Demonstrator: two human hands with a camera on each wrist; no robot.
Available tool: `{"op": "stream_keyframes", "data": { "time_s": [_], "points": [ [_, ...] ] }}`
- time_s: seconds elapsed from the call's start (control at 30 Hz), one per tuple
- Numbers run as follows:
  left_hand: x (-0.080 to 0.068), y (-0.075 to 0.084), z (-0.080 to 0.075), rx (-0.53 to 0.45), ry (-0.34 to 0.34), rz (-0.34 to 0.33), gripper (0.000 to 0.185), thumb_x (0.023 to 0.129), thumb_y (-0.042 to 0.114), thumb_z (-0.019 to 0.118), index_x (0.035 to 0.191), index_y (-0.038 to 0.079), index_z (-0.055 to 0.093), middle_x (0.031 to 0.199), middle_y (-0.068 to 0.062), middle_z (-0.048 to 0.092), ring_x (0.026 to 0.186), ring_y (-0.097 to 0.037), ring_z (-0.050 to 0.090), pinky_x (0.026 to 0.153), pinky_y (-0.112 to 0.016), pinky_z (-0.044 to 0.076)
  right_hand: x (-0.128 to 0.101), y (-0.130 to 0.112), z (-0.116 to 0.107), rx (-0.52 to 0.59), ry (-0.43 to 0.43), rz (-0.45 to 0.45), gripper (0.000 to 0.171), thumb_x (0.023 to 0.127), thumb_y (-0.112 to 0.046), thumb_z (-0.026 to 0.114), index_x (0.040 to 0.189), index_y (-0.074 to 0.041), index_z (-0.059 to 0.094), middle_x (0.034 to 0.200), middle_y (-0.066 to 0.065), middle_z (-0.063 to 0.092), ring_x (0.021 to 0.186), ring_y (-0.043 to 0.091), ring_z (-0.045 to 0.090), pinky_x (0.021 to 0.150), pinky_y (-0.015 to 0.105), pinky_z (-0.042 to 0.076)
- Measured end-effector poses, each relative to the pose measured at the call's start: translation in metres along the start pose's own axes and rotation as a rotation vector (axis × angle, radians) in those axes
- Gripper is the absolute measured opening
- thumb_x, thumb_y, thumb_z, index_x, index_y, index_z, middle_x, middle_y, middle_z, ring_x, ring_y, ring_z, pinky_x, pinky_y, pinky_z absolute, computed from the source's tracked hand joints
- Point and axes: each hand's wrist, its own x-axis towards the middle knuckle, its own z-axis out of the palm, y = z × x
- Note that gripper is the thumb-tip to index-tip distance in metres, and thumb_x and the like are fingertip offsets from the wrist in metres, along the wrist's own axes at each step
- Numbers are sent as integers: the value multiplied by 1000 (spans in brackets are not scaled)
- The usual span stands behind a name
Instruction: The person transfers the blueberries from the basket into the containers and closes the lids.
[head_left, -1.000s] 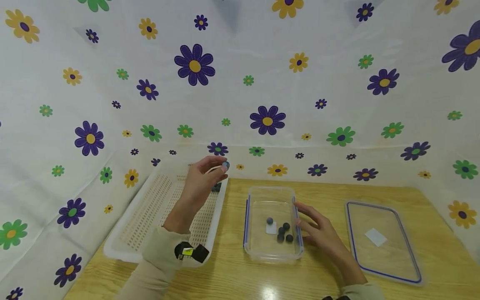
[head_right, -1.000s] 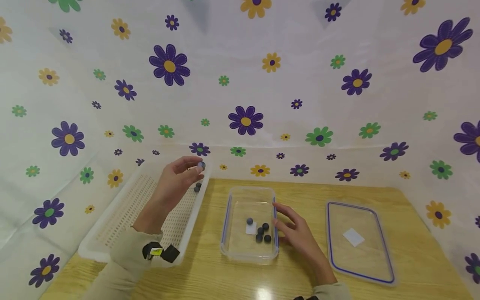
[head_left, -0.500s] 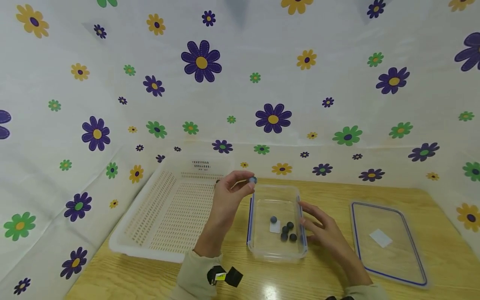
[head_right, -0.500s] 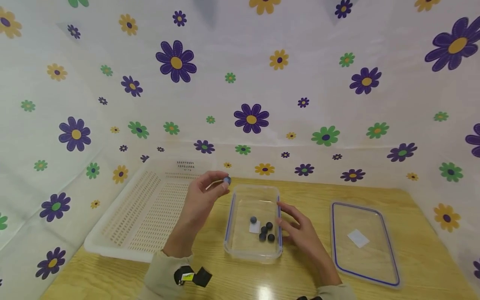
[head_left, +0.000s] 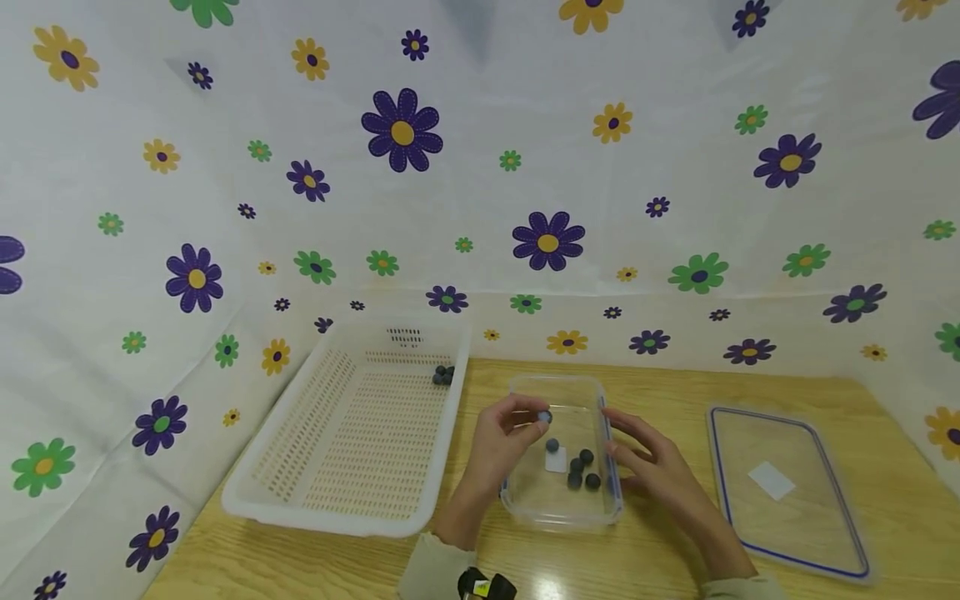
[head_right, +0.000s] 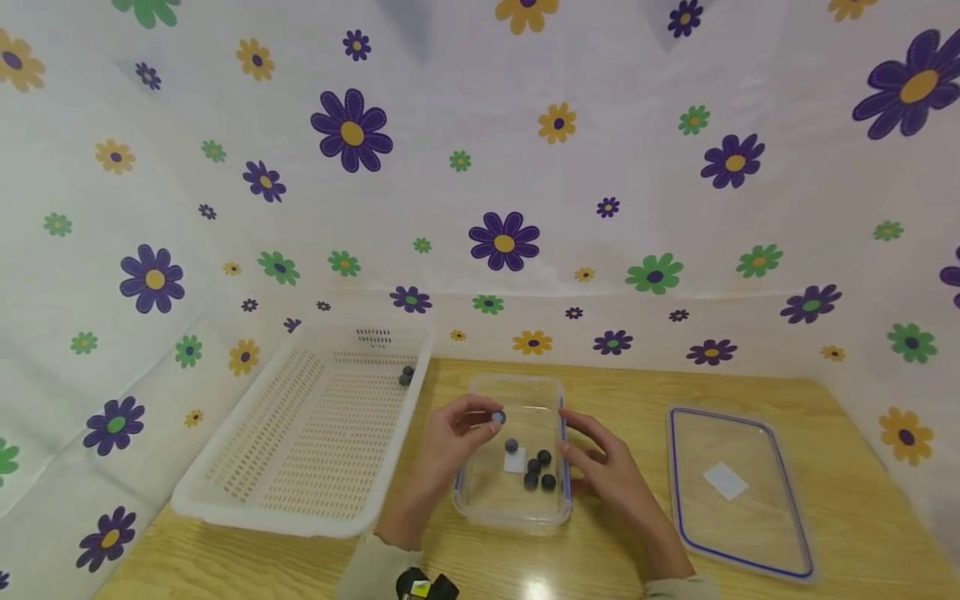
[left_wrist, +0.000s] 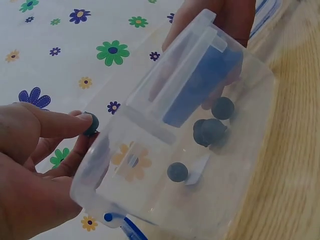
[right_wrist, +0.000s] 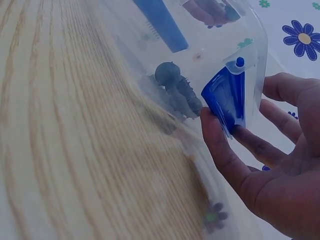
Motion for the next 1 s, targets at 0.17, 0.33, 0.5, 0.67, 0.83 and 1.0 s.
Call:
{"op": "stream_keyframes", "data": {
  "time_s": [0.17,0.33,0.5,0.67,0.83,1.0],
  "points": [
    [-3,-4,-3,6,-68,-10,20,92,-11,68,111,-10,68,115,-23,67,111,-40,64,88,-25,56,1,0,-1,8,-11,-1,57,105,-26,61,157,-14,41,163,22,28,139,57,37,88,50,59],
    [-2,-5,-3,62,-94,8,20,91,-11,69,111,-7,70,114,-23,68,109,-39,65,90,-28,55,1,-1,-1,2,-3,21,58,105,-28,62,157,-16,40,164,21,28,140,57,35,88,50,59],
    [0,-6,-2,92,-87,14,19,91,-10,70,109,-5,71,112,-21,69,108,-36,66,92,-33,56,2,-3,0,-7,10,43,58,105,-28,62,157,-16,40,164,21,27,142,57,33,90,51,58],
    [2,-2,-1,101,-92,26,18,92,-8,70,110,-6,71,114,-25,68,111,-44,62,93,-36,55,1,-4,-2,-14,13,26,58,105,-27,61,158,-17,40,164,20,27,141,56,34,89,50,58],
    [2,0,0,113,-100,29,17,94,-5,69,111,-4,71,115,-23,68,111,-43,63,91,-30,55,2,-6,-3,-36,17,32,58,105,-29,61,158,-18,39,165,20,27,142,56,33,89,51,58],
    [0,4,0,154,-102,38,16,95,-1,70,111,-1,72,115,-18,69,107,-32,66,86,-24,55,2,-5,-1,-22,9,52,58,105,-29,61,158,-17,39,165,21,27,143,56,32,90,51,58]
  ]
}}
